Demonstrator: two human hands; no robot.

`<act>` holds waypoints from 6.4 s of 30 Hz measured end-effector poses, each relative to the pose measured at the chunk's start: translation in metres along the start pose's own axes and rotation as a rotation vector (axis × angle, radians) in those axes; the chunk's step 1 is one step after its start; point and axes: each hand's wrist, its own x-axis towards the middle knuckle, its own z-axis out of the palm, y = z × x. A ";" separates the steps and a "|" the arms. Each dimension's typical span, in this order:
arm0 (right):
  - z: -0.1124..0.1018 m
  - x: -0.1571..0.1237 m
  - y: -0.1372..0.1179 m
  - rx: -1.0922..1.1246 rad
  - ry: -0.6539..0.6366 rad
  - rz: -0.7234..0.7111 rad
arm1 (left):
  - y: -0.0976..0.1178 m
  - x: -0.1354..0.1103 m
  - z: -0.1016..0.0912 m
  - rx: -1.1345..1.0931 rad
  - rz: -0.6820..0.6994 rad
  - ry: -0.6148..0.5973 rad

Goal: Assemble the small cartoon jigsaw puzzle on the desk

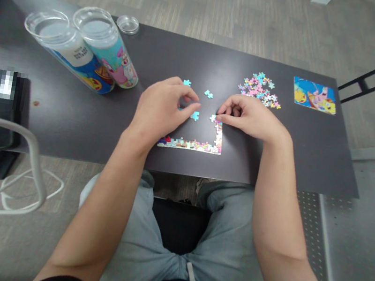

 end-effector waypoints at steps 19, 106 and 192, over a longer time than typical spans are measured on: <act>0.029 0.032 0.000 -0.205 0.263 -0.135 | -0.038 -0.006 -0.014 -0.030 0.051 -0.063; 0.052 0.056 -0.026 -0.400 0.252 -0.122 | -0.040 -0.003 -0.010 -0.159 0.100 -0.148; 0.031 0.036 -0.028 0.187 0.058 -0.258 | -0.032 -0.002 -0.007 -0.267 0.141 0.023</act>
